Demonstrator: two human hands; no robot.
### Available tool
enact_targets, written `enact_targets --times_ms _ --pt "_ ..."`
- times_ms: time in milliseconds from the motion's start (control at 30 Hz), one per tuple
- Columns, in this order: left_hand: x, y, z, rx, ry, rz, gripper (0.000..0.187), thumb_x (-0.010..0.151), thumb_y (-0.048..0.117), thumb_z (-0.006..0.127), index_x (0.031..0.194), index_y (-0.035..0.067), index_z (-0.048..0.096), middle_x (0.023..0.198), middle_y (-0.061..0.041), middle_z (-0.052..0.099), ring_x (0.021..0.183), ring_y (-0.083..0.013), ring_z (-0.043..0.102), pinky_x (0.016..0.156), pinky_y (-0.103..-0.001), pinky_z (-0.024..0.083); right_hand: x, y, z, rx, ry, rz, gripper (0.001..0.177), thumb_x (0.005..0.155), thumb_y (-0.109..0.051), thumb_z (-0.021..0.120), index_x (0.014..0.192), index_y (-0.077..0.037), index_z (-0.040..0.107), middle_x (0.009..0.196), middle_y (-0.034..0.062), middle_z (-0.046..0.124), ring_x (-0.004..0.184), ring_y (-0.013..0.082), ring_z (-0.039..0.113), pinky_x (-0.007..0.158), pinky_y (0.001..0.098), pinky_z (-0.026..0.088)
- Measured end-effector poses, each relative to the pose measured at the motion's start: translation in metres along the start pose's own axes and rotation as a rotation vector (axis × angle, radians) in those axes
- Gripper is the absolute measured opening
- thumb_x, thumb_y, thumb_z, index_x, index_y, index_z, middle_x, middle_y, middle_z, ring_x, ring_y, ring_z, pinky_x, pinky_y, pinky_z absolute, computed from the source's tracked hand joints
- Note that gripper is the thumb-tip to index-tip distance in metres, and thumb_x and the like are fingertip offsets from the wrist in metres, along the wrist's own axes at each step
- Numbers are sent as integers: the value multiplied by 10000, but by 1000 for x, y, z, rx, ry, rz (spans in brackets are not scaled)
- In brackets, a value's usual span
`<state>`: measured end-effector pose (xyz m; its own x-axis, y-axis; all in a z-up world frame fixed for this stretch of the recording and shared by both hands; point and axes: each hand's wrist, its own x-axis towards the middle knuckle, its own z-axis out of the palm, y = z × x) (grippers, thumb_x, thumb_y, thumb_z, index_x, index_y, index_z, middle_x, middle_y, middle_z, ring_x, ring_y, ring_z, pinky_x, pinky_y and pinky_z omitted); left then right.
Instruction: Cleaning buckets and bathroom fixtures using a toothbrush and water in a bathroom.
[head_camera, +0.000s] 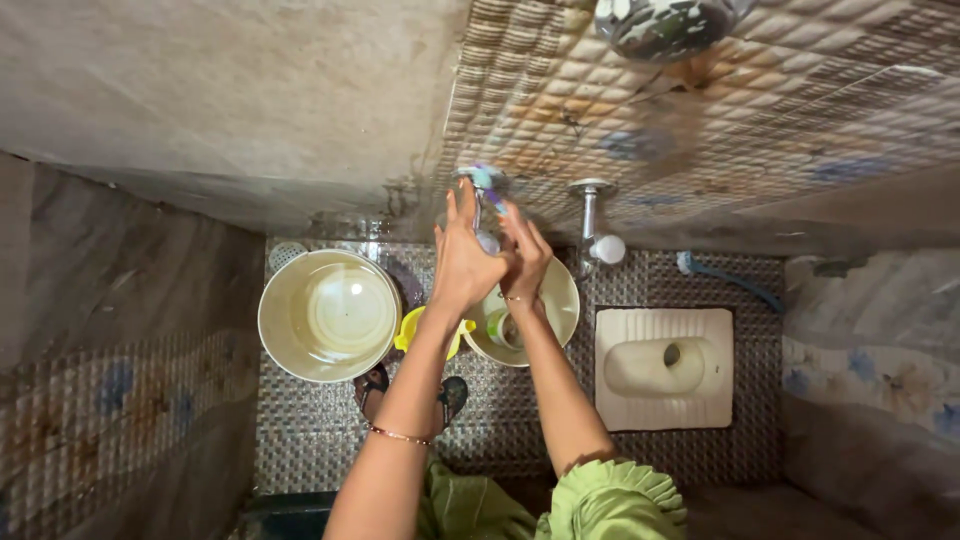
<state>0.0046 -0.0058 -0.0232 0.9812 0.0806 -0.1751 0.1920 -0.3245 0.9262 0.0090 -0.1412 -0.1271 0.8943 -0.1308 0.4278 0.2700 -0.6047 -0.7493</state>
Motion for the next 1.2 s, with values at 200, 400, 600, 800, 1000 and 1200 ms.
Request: enact_targets --times_ms 200,400,600,800,1000,1200 --pt "1 2 0 -10 -9 -15 1139 692 295 811 1593 -20 189 1670 -223 238 1567 -388 171 1219 -630 135 -24 40 16 92 72 -62 310 1026 -31 587 1325 -22 669 1134 180 748 1017 241 747 888 362 614" --pt "-2 8 -4 -26 -35 -43 1111 688 226 757 1617 -4 192 1685 -205 244 1567 -386 189 1212 -635 170 -10 -5 3 43 -35 21 447 914 34 585 1347 -34 674 1043 166 757 937 245 749 821 344 594" --pt "1 -3 4 -49 -5 -13 1077 715 233 764 1608 -6 209 1676 -210 261 1559 -401 217 1212 -623 201 -24 23 8 45 11 22 342 1004 -28 568 1329 -33 676 1062 167 760 969 261 756 851 345 584" --pt "-2 0 2 -37 -13 -11 1083 661 177 733 1595 -13 220 1667 -213 270 1548 -407 232 1202 -615 218 -17 7 7 145 -43 98 382 988 -126 601 1350 -17 655 1043 163 751 908 233 719 803 333 561" --pt "-2 -5 8 -50 8 -32 981 790 232 708 1615 -1 230 1690 -202 272 1567 -406 232 1216 -639 193 -46 74 49 201 -124 381 247 1055 -184 568 1183 2 668 921 88 667 833 190 597 730 351 515" --pt "-2 0 3 18 -38 -57 1073 687 169 726 1605 32 186 1676 -182 243 1551 -396 206 1187 -659 181 -44 62 84 1257 -322 554 339 1019 -154 485 1348 -73 491 1146 40 602 964 164 599 878 336 538"
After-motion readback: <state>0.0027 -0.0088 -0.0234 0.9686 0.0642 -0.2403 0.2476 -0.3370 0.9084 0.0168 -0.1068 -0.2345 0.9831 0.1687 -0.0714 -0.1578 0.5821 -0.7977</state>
